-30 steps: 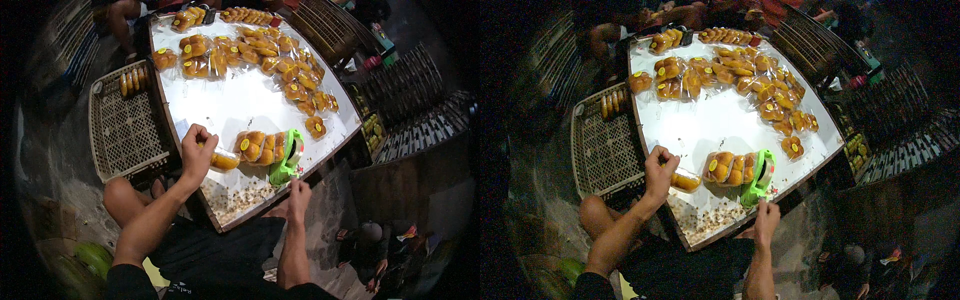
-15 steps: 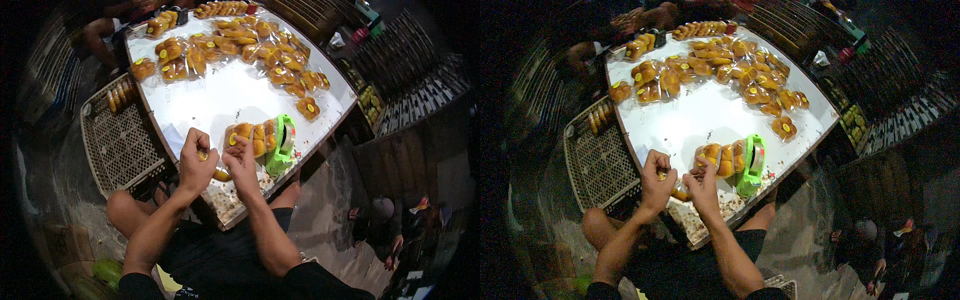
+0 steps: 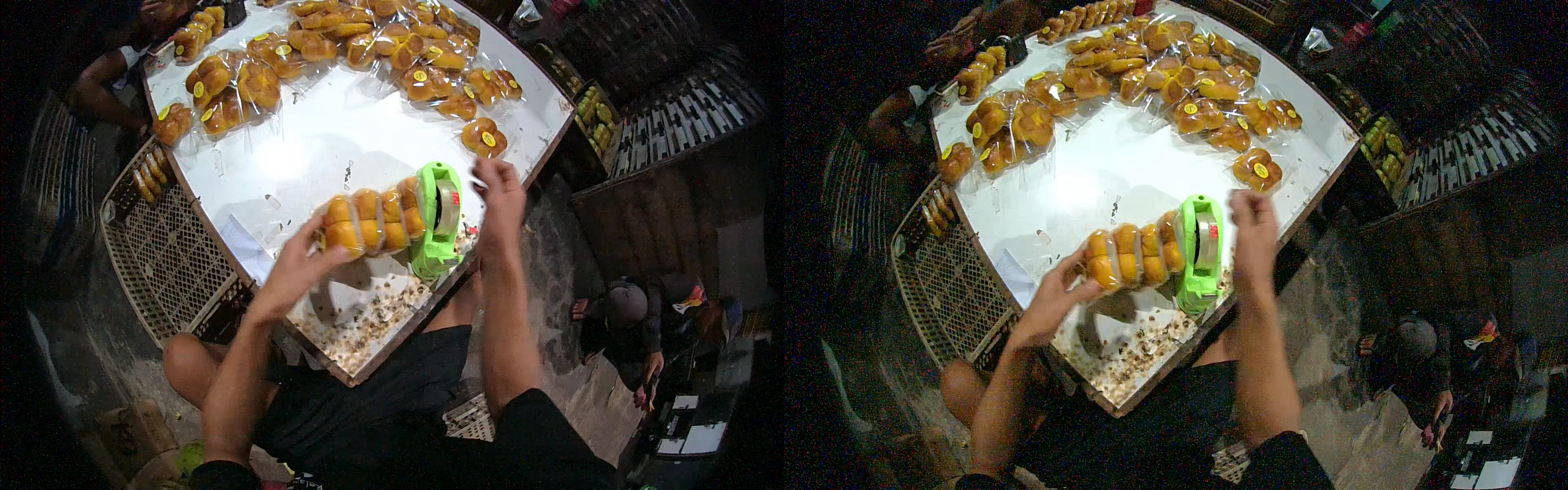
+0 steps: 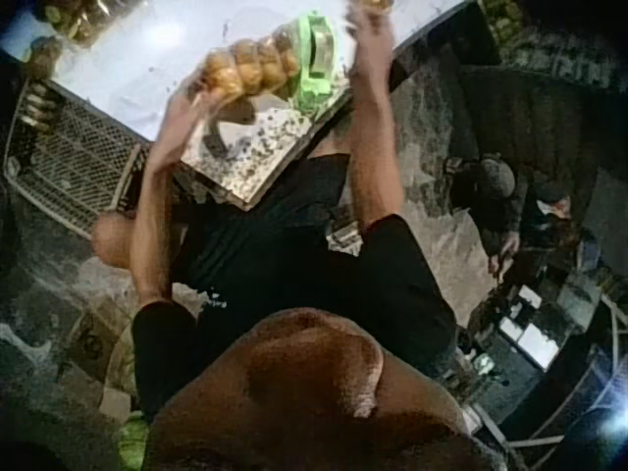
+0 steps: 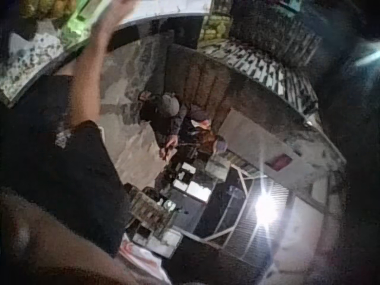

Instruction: The person sits at a table and packages small, round bread rolls into clear plastic bags. They use a green tape dispenser to seal the bags and place the finished packages into a yellow plastic crate. The process is repetitive, involving picking up rolls, bagging them, sealing them, and stacking them.

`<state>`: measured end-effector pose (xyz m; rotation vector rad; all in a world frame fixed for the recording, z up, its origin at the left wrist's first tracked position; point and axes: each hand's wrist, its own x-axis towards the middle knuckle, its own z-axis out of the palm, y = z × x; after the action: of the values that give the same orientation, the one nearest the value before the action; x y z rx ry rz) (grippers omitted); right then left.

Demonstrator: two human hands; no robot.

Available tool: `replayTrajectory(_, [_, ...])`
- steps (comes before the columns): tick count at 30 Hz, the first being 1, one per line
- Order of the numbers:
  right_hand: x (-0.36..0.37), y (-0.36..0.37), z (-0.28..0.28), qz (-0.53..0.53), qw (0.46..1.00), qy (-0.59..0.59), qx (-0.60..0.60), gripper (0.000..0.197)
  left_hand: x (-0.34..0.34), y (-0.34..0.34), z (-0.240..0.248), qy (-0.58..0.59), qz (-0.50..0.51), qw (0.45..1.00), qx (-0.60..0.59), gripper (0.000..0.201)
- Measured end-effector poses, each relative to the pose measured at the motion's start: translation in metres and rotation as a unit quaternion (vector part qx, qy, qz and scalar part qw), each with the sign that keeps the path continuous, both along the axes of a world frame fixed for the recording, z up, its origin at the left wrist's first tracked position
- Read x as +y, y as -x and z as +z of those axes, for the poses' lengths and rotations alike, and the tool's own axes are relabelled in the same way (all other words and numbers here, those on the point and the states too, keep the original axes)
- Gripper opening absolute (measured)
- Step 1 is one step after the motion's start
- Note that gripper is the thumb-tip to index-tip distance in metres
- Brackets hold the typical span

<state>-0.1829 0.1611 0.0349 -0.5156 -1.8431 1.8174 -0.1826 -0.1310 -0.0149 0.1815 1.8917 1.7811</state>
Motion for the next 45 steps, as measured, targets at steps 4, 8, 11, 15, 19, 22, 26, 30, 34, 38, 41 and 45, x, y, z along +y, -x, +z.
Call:
replayTrajectory(4, [0.113,0.010,-0.050,-0.062,0.970,-0.183,-0.150,0.029,0.009,0.003,0.003,0.104,-0.006,0.993,0.048,0.078])
replayTrajectory(8, [0.192,0.062,-0.098,-0.139,0.840,-0.345,-0.396,0.072,-0.003,0.012,0.008,0.112,-0.005,0.991,0.075,0.077])
replayTrajectory(11, [0.197,0.113,-0.118,-0.230,0.779,-0.365,-0.456,0.082,-0.017,0.033,0.016,0.055,0.090,0.994,0.018,0.055])
replayTrajectory(15, [0.197,0.169,-0.115,-0.124,0.902,-0.230,-0.343,0.075,-0.029,0.052,0.022,0.045,0.154,0.984,0.074,0.045])
replayTrajectory(19, [0.068,0.161,-0.017,0.032,0.975,-0.217,0.031,0.072,-0.025,0.064,0.031,0.027,0.202,0.973,0.110,0.045])
replayTrajectory(22, [-0.062,0.094,0.009,0.271,0.949,-0.154,0.039,0.079,-0.027,0.066,0.041,-0.063,0.263,0.962,0.042,0.043])
replayTrajectory(26, [-0.158,0.019,0.016,0.278,0.943,-0.149,0.103,0.058,-0.030,0.069,0.046,-0.201,0.320,0.926,0.011,0.046])
replayTrajectory(30, [-0.153,-0.002,0.027,0.211,0.973,-0.051,0.080,0.011,-0.015,0.021,0.061,0.028,0.352,0.893,0.280,0.046])
replayTrajectory(34, [-0.149,-0.033,0.035,0.166,0.958,-0.171,0.161,0.010,-0.018,-0.010,0.068,0.056,0.253,0.843,0.471,0.031])
replayTrajectory(38, [-0.155,-0.039,0.052,0.125,0.958,-0.203,0.161,0.011,-0.035,-0.027,0.091,0.031,0.333,0.789,0.516,0.031])
replayTrajectory(41, [-0.174,-0.041,0.057,0.059,0.955,-0.207,0.204,0.014,-0.047,-0.033,0.099,0.072,0.352,0.804,0.474,0.031])
replayTrajectory(45, [-0.193,-0.032,0.059,0.142,0.975,-0.029,0.170,0.015,-0.046,-0.026,0.104,-0.105,0.350,0.883,0.295,0.031])
